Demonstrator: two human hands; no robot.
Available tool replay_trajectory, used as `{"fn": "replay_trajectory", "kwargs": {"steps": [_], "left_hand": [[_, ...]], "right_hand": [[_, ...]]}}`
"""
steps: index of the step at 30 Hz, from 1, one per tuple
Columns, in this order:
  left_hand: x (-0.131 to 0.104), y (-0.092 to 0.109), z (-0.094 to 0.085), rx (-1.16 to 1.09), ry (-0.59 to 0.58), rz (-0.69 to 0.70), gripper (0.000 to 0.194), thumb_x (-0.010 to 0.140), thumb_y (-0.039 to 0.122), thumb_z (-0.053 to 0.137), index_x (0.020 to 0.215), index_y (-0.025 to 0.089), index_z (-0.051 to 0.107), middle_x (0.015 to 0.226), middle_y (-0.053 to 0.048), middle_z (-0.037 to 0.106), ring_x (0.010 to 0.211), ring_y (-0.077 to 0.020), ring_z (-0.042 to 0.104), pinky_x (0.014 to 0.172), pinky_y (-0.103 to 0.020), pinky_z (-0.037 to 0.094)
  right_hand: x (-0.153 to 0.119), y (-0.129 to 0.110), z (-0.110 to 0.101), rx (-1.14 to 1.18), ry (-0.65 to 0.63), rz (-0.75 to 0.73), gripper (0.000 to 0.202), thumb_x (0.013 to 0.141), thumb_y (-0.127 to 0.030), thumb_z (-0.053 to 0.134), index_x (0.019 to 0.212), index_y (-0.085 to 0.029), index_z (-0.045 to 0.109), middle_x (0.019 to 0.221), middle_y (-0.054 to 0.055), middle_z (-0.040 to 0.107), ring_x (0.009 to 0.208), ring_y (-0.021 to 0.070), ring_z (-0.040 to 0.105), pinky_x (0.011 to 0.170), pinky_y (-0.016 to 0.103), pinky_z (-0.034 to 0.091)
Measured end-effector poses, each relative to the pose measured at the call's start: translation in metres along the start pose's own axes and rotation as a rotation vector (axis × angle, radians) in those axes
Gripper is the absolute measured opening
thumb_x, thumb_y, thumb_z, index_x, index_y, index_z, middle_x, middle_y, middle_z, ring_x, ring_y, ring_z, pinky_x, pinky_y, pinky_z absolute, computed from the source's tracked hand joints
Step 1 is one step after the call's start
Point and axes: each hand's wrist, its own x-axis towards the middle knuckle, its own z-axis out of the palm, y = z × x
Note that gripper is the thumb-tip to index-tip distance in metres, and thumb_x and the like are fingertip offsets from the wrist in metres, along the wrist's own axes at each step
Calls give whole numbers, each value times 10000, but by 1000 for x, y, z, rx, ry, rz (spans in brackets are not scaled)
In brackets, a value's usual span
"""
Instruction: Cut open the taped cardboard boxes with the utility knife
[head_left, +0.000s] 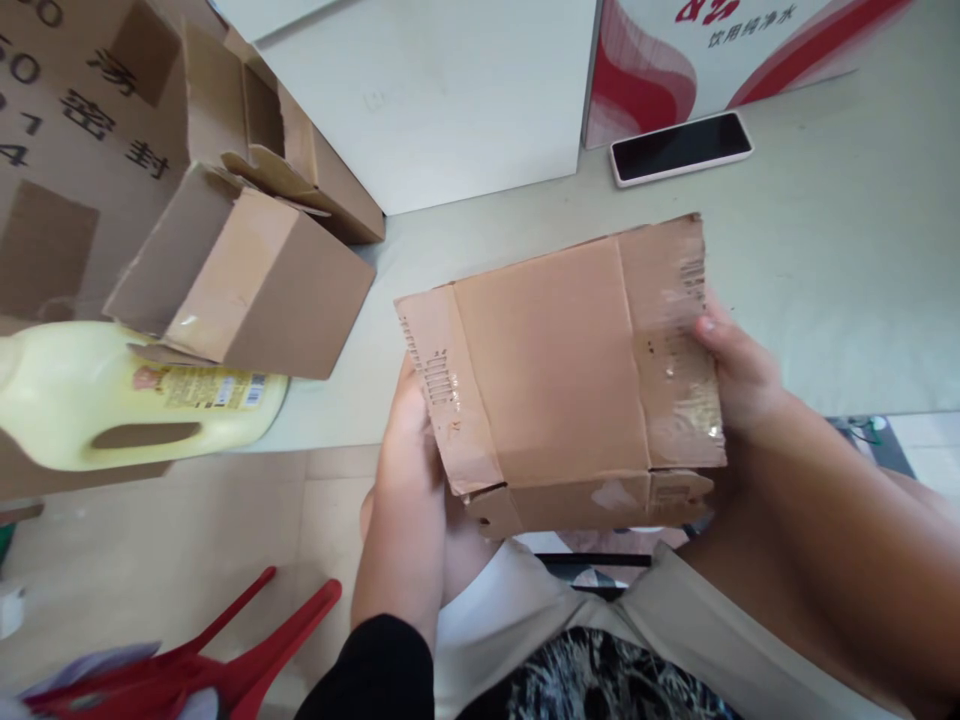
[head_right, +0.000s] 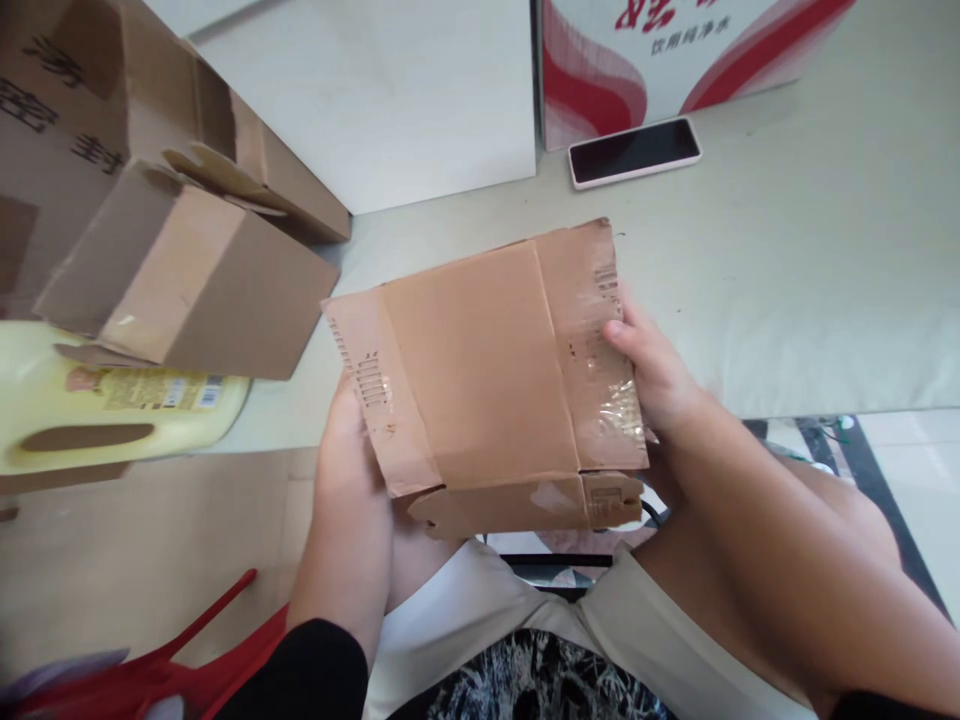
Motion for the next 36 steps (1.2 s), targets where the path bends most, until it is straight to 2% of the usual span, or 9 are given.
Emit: {"fn": "replay_trajectory", "kwargs": {"steps": [4, 11, 15, 18, 21, 24, 29, 33, 36], "left_hand": [[27, 2, -8, 30, -10, -55, 310, 684, 416, 794, 875, 197, 685, 756, -14, 733, 783, -255, 763, 667, -340, 613], [50, 1, -16, 56, -83, -23, 381, 552, 426, 861, 776, 187, 666, 695, -14, 708, 736, -247, 744, 638, -333, 598], [49, 1, -21, -19, -281, 50, 567, 579, 653, 858, 889, 205, 704, 898, -75, 779, 1019, -323, 757, 837, -416, 624], [45, -1, -23, 116, -352, 48, 597, 508, 517, 969, 949, 202, 718, 984, -86, 795, 1112, -332, 737, 955, -429, 597], [44, -4, -25, 174, -317, 53, 557, 518, 419, 988, 941, 168, 727, 1003, -106, 800, 1100, -324, 741, 999, -429, 579], [50, 0, -30, 67, -183, 170, 534, 509, 422, 986, 908, 182, 723, 933, -81, 799, 1051, -316, 756, 965, -423, 600], [71, 8, -38, -139, -32, 405, 362, 718, 452, 858, 950, 226, 695, 1079, -60, 788, 1333, -260, 630, 1097, -335, 535], [82, 0, -37, -166, -26, 296, 349, 801, 463, 781, 1030, 215, 690, 1177, -96, 767, 1350, -280, 615, 1094, -385, 546], [79, -7, -29, -150, 11, 232, 388, 729, 383, 845, 1040, 208, 693, 1195, -106, 765, 1264, -294, 670, 1040, -408, 576]], "right_hand": [[7, 2, -5, -12, -47, -83, 523, 612, -600, 860, 983, -257, 722, 983, 37, 782, 961, 275, 737, 790, 373, 606], [7, 8, -10, -122, 112, 33, 402, 633, -510, 895, 812, -233, 666, 692, -4, 715, 629, 179, 659, 610, 307, 524], [12, 7, -6, -68, 234, -108, 330, 692, -356, 867, 880, -242, 621, 768, -38, 712, 665, 132, 629, 662, 272, 520], [13, 5, -5, -21, 255, -151, 460, 688, -292, 878, 1001, -284, 542, 730, -86, 663, 608, 117, 584, 600, 249, 480], [13, 0, -7, -7, 246, -126, 541, 676, -313, 887, 1049, -311, 496, 608, -129, 560, 488, 105, 502, 491, 225, 404], [16, -8, -14, 40, 193, -34, 496, 632, -370, 885, 1005, -280, 570, 687, -90, 651, 505, 90, 553, 479, 213, 415], [22, -10, -26, 5, 134, 4, 359, 700, -520, 799, 904, -248, 685, 737, -21, 718, 552, 116, 628, 537, 246, 507], [16, 3, -25, -122, -135, 57, 477, 678, -655, 809, 869, -227, 717, 713, -3, 717, 549, 147, 652, 541, 281, 538], [7, 13, -20, -281, -184, 138, 445, 669, -614, 859, 750, -218, 674, 620, -13, 669, 511, 140, 609, 477, 268, 515]]}}
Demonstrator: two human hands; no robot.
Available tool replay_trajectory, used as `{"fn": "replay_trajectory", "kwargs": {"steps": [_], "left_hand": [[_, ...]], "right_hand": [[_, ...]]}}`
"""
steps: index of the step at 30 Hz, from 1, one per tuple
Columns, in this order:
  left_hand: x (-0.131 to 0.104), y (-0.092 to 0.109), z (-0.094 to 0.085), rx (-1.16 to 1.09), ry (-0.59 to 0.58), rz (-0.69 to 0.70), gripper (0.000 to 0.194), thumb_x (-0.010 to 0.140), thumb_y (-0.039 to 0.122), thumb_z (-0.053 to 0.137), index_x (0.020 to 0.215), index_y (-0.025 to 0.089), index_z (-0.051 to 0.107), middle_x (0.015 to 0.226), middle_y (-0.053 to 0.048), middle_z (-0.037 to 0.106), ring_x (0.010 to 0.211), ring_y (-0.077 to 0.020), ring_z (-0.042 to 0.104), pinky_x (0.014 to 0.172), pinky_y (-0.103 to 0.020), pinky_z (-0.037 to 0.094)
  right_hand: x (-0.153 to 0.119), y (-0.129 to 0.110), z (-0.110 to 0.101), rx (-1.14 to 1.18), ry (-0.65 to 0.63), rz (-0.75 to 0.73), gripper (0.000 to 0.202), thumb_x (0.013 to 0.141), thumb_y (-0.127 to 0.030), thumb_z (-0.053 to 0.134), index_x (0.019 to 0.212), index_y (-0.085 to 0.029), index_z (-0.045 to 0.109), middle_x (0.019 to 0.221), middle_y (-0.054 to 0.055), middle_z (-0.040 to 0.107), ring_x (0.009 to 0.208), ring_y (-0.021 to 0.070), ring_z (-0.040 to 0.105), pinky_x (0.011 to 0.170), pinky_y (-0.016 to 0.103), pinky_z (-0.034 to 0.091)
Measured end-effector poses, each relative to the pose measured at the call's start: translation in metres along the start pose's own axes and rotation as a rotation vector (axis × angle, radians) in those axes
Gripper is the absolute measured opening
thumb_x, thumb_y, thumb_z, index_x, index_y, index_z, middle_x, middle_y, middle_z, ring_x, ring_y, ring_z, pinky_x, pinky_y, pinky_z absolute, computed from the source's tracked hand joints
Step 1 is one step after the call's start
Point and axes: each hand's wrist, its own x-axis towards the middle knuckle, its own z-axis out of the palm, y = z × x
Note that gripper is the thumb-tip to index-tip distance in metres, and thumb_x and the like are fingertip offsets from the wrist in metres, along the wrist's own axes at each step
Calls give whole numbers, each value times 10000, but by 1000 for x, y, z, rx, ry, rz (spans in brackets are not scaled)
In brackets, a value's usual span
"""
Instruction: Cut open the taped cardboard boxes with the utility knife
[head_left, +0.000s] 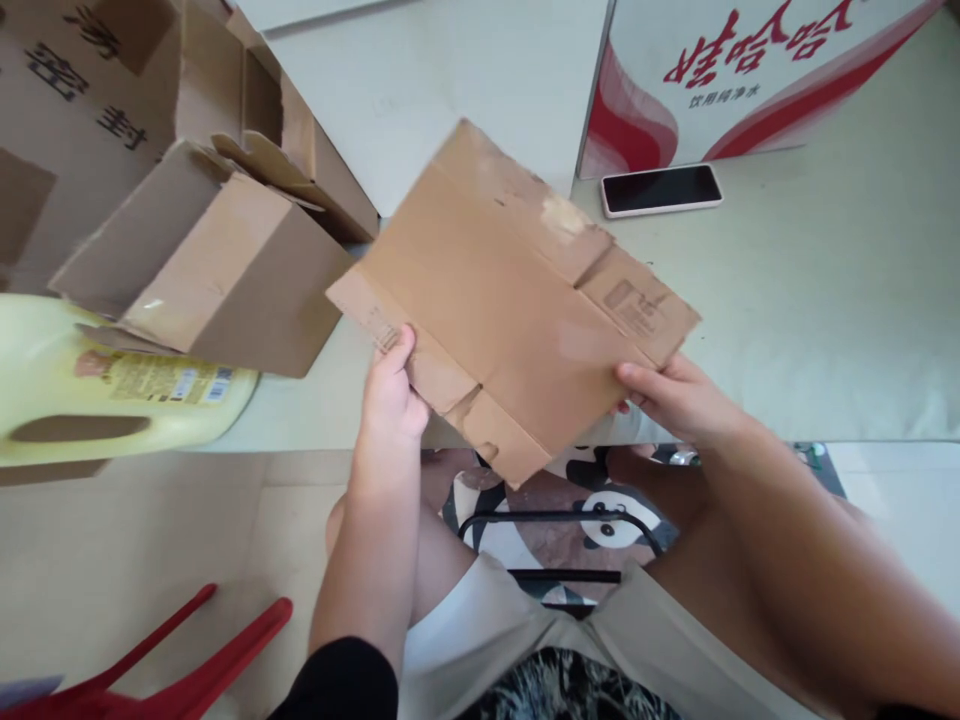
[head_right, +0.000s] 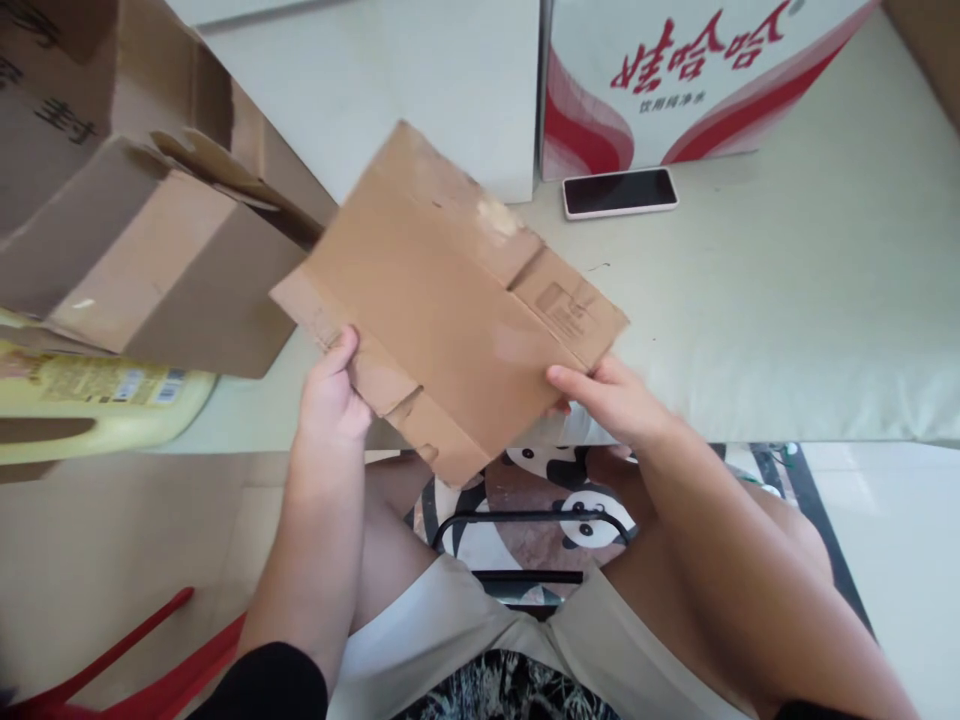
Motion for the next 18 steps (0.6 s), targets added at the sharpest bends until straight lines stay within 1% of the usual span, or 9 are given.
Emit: {"fn": "replay_trajectory", "kwargs": {"steps": [2, 3, 5, 7, 10, 12, 15, 16, 18], "left_hand": [[-5, 0, 5, 25, 26, 10, 369, 724, 345, 841, 1035, 204, 702, 1169, -99, 774, 1213, -282, 694, 1007, -382, 582], [-8, 2, 7, 16, 29, 23, 345, 753, 370, 808, 1039, 207, 704, 1149, -90, 778, 1184, -273, 705, 985, -367, 584], [-11, 9, 8, -25, 14, 22, 323, 827, 467, 696, 1036, 220, 696, 1055, -71, 782, 1076, -254, 734, 903, -346, 592], [-13, 16, 7, -39, -13, -16, 361, 856, 545, 592, 1014, 231, 673, 914, -57, 760, 910, -236, 743, 784, -332, 584], [-12, 23, 3, 14, -50, -81, 359, 839, 563, 568, 937, 224, 637, 760, -41, 700, 717, -202, 698, 654, -294, 534], [-12, 25, 3, 21, -66, -99, 345, 834, 553, 572, 863, 213, 620, 702, -31, 669, 645, -173, 663, 619, -272, 519], [-14, 25, 8, 20, -63, -86, 256, 799, 451, 661, 784, 202, 605, 635, 3, 623, 567, -118, 617, 562, -215, 497], [-15, 26, 10, 31, -57, -76, 216, 775, 392, 704, 778, 199, 606, 629, 17, 616, 529, -93, 589, 513, -186, 461], [-18, 28, 11, 68, -55, -64, 178, 737, 291, 758, 791, 200, 616, 596, 50, 589, 419, -46, 483, 397, -145, 321]], "right_hand": [[-3, 3, 3, -12, 44, 51, 427, 652, -567, 890, 776, -221, 673, 647, -10, 677, 532, 147, 609, 463, 272, 522], [-3, 4, 3, 21, 79, 52, 429, 644, -555, 896, 822, -227, 684, 694, -3, 697, 578, 162, 636, 480, 281, 542], [-2, 3, 2, 113, 137, 7, 435, 657, -534, 889, 915, -244, 692, 807, 10, 732, 695, 190, 689, 558, 302, 590], [0, 2, -2, 168, 172, -70, 424, 693, -517, 862, 979, -261, 682, 841, -1, 734, 680, 178, 685, 551, 296, 585], [3, 1, -5, 137, 143, -112, 373, 754, -554, 805, 893, -249, 644, 608, -42, 621, 463, 142, 580, 405, 267, 493], [3, 2, -4, 110, 166, -114, 402, 749, -585, 804, 831, -240, 615, 522, -56, 558, 421, 142, 573, 360, 249, 454], [1, -2, -4, 120, 311, -140, 416, 695, -547, 860, 836, -238, 620, 528, -57, 588, 428, 150, 612, 344, 231, 456], [-1, -4, -6, 143, 386, -161, 413, 672, -515, 882, 836, -239, 622, 522, -63, 588, 415, 145, 605, 343, 229, 467], [-8, -11, -16, 202, 547, -218, 396, 643, -445, 906, 837, -251, 621, 538, -74, 602, 393, 120, 573, 342, 217, 484]]}}
